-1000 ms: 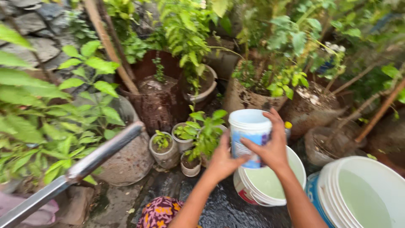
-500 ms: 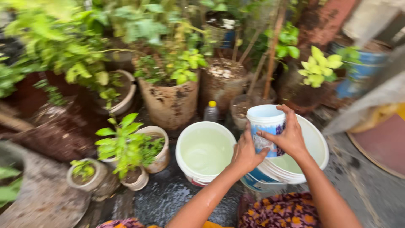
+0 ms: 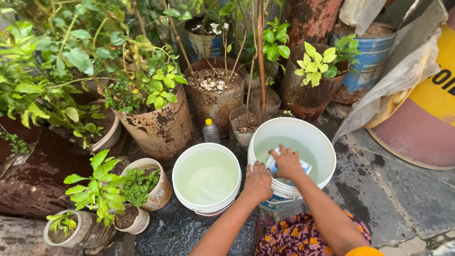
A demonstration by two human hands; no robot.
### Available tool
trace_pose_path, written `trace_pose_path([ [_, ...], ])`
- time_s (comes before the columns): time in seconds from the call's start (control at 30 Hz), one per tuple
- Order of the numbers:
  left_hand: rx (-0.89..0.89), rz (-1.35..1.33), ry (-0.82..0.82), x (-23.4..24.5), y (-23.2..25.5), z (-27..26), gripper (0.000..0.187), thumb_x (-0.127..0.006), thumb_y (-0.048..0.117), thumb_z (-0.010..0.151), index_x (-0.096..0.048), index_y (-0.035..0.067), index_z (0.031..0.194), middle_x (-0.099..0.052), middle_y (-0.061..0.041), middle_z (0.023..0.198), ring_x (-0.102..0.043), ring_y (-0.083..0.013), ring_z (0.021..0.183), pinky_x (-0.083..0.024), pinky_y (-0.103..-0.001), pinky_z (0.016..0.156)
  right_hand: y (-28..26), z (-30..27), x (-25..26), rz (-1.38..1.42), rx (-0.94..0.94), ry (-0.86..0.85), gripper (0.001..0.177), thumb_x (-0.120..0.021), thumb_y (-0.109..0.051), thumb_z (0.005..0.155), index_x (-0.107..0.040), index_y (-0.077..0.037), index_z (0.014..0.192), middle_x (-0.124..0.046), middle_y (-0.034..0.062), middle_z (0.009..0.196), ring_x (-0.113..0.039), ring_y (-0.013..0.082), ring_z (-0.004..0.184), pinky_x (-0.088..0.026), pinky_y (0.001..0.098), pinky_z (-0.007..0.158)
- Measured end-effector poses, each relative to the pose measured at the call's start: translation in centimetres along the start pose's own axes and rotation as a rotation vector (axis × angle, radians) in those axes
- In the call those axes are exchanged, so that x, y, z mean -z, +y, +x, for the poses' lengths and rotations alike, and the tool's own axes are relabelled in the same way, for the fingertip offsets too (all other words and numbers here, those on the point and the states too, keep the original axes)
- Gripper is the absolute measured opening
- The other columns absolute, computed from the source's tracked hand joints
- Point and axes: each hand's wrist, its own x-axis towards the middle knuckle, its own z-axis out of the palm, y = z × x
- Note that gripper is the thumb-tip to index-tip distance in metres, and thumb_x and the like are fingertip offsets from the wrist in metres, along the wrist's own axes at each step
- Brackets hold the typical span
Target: The person rinses a plastic container by repeatedly dipping it into buckets of water and filling it with water from a pipe, pouring the water out between each rinse.
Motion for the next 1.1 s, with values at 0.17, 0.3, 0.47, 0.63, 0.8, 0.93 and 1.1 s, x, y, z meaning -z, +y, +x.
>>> trace_pose_path([
  [0.17, 0.003, -0.069, -0.033, -0.7, -0.4, -0.3, 0.083, -0.084, 0.027, 0.073, -0.047, -0.006, 0.140, -0.042, -0.030, 0.151, -0.030, -0.0455, 0.147, -0.023, -0.059, 0.119, -1.1, 0.8, -0.4, 0.065, -0.081, 0.141, 0.093, -0.091, -0.042, 0.060, -0.049, -0.030, 0.142, -0.041, 0.0234, 0.154, -0.049, 0.0421, 0.134, -0.040, 0.0646, 0.102],
  [0.3, 0.051, -0.363, -0.015, 0.5, -0.9, -0.1, 0.110, -0.086, 0.038, 0.073, -0.030, -0.006, 0.155, -0.038, -0.034, 0.152, -0.031, -0.0485, 0.146, -0.027, -0.052, 0.121, -1.6, 0.3, 4.4, 0.342, -0.267, 0.424, 0.096, -0.093, -0.042, 0.056, -0.050, -0.025, 0.140, -0.040, 0.0268, 0.151, -0.048, 0.0419, 0.132, -0.038, 0.0641, 0.100],
  [0.47, 0.030, -0.588, 0.342, 6.4, 1.0, -2.5, 0.128, -0.091, 0.043, 0.066, -0.017, -0.008, 0.158, -0.034, -0.035, 0.156, -0.034, -0.0478, 0.147, -0.029, -0.050, 0.121, -3.2, -4.2, 11.7, 0.723, -0.088, 0.849, 0.101, -0.094, -0.036, 0.061, -0.042, -0.007, 0.143, -0.045, 0.0217, 0.150, -0.047, 0.0364, 0.139, -0.038, 0.0550, 0.113],
  [0.63, -0.154, -0.597, 0.667, 14.8, 3.3, -7.7, 0.138, -0.095, 0.042, 0.065, -0.009, -0.006, 0.162, -0.029, -0.035, 0.163, -0.034, -0.0505, 0.151, -0.031, -0.053, 0.124, -7.1, -11.0, 18.8, 1.012, 0.412, 1.116, 0.105, -0.093, -0.020, 0.074, -0.025, -0.012, 0.152, -0.032, 0.0232, 0.165, -0.037, 0.0322, 0.154, -0.032, 0.0447, 0.131],
  [0.8, -0.359, -0.524, 0.852, 22.3, 4.8, -14.1, 0.132, -0.094, 0.039, 0.075, -0.007, 0.001, 0.167, -0.027, -0.028, 0.167, -0.035, -0.0435, 0.156, -0.033, -0.049, 0.130, -12.5, -17.6, 26.5, 0.980, 0.677, 1.241, 0.100, -0.086, -0.024, 0.075, -0.024, -0.019, 0.154, -0.034, 0.0218, 0.159, -0.041, 0.0300, 0.147, -0.036, 0.0439, 0.126],
  [0.93, -0.425, -0.505, 0.936, 28.8, 4.3, -17.9, 0.127, -0.095, 0.038, 0.076, -0.012, 0.001, 0.165, -0.032, -0.022, 0.162, -0.039, -0.0373, 0.150, -0.034, -0.044, 0.128, -17.4, -16.9, 32.0, 1.073, 0.764, 1.243, 0.096, -0.089, -0.032, 0.073, -0.033, -0.015, 0.149, -0.043, 0.0210, 0.150, -0.048, 0.0311, 0.138, -0.041, 0.0438, 0.118],
  [1.1, -0.096, -0.284, 1.196, 34.4, -4.8, -18.3, 0.131, -0.096, 0.030, 0.066, -0.015, -0.008, 0.161, -0.033, -0.033, 0.163, -0.038, -0.0441, 0.153, -0.036, -0.050, 0.126, -28.4, -2.8, 39.6, 1.043, 0.725, 0.964, 0.094, -0.092, -0.042, 0.069, -0.044, -0.011, 0.144, -0.054, 0.0200, 0.139, -0.056, 0.0324, 0.128, -0.047, 0.0437, 0.108],
])
